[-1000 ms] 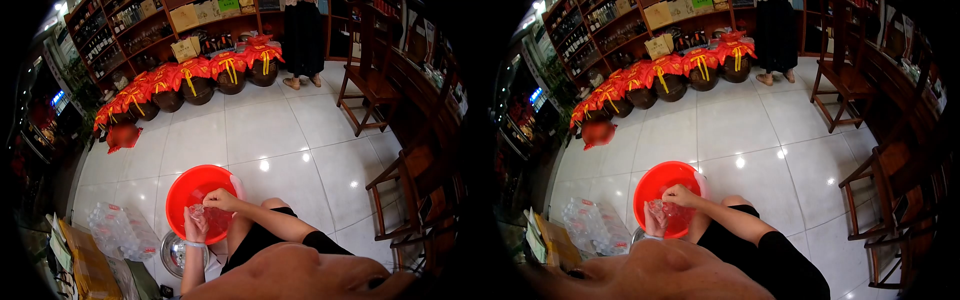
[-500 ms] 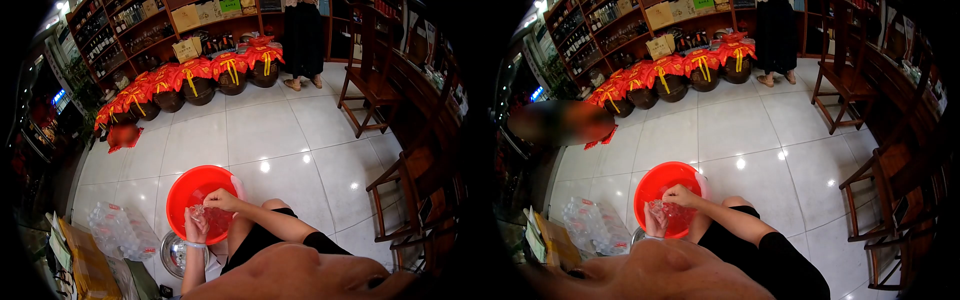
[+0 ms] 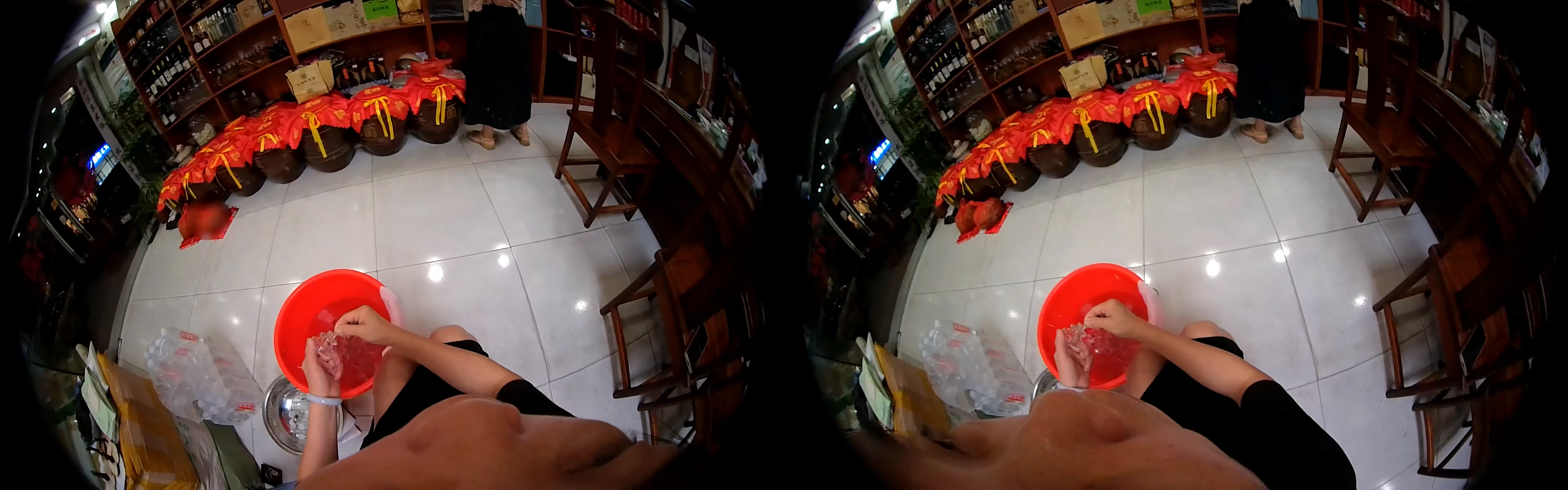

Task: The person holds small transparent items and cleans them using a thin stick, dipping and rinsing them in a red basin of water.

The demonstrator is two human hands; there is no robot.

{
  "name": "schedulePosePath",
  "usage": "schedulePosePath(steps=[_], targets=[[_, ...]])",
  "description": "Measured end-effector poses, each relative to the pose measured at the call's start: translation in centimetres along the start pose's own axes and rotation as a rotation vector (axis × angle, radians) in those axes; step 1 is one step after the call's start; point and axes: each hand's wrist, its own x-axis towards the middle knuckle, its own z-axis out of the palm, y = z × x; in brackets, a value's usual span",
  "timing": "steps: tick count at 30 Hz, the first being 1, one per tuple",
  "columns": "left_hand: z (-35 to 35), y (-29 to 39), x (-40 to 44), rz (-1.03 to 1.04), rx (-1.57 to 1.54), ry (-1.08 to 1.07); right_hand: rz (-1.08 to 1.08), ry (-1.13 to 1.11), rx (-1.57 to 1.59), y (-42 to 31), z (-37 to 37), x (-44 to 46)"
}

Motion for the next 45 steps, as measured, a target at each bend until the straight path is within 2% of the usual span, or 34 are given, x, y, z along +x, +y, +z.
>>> schedulePosePath(steps=[1,4,8,11,13,23,25,26,28,29,30,32,33,34,37,38,40,43,45], targets=[[-0.5,0.0,0.2,-0.107,-0.106,-0.072,-0.002,-0.031,0.042,-0.4,0.0,-0.1],[-1.0,-0.1,0.5,-0.141,-0.146,-0.201,0.032,-0.074,0.055,-1.4,-0.2,-0.2],[-1.2,0.2,0.3,-0.215,-0.091,-0.221,0.054,-0.093,0.059,-0.9,-0.1,-0.2],[-0.1,0.5,-0.3,-0.22,-0.093,-0.189,-0.023,-0.033,-0.091,0.2,0.2,-0.1],[1.2,0.3,-0.7,-0.086,-0.058,0.11,-0.043,0.043,-0.167,0.4,0.4,-0.1],[1.4,-0.8,-1.0,0.273,0.276,0.126,-0.097,0.146,-0.267,0.2,0.4,-0.1],[0.9,-0.6,-0.8,0.118,0.157,0.128,-0.032,0.076,-0.219,0.3,0.1,-0.1],[0.5,-0.5,-0.7,0.125,0.162,0.146,-0.034,0.061,-0.206,0.3,0.1,-0.1],[-0.6,0.1,-0.6,-0.16,-0.136,-0.069,-0.02,-0.011,-0.108,0.2,0.1,0.0],[-0.6,0.4,-0.4,-0.216,-0.16,-0.138,-0.039,-0.034,-0.09,0.2,0.0,0.0],[-0.7,0.6,-0.4,-0.202,-0.157,-0.118,-0.042,-0.054,-0.076,0.1,0.1,0.1],[-0.9,0.6,-0.4,-0.292,-0.247,-0.292,0.014,-0.065,0.008,0.0,0.1,0.0],[-1.1,0.5,-0.4,-0.267,-0.231,-0.309,0.02,-0.048,0.0,0.1,0.2,0.0],[-1.2,0.4,-0.4,-0.263,-0.227,-0.304,0.017,-0.053,0.005,0.4,0.2,0.1],[-0.1,0.3,-0.5,-0.119,-0.04,0.001,-0.022,0.007,-0.124,0.8,0.3,0.0],[0.1,0.1,-0.7,-0.113,-0.04,0.003,-0.043,0.044,-0.2,0.9,0.3,-0.1],[0.5,-0.3,-1.0,0.138,0.262,0.106,-0.069,0.081,-0.275,0.9,0.4,0.0],[0.9,-0.1,-1.1,0.118,0.212,0.117,-0.059,0.142,-0.249,0.8,0.5,0.0],[0.5,0.2,-1.0,0.08,0.162,0.112,0.007,0.094,-0.077,0.5,0.5,0.0]])
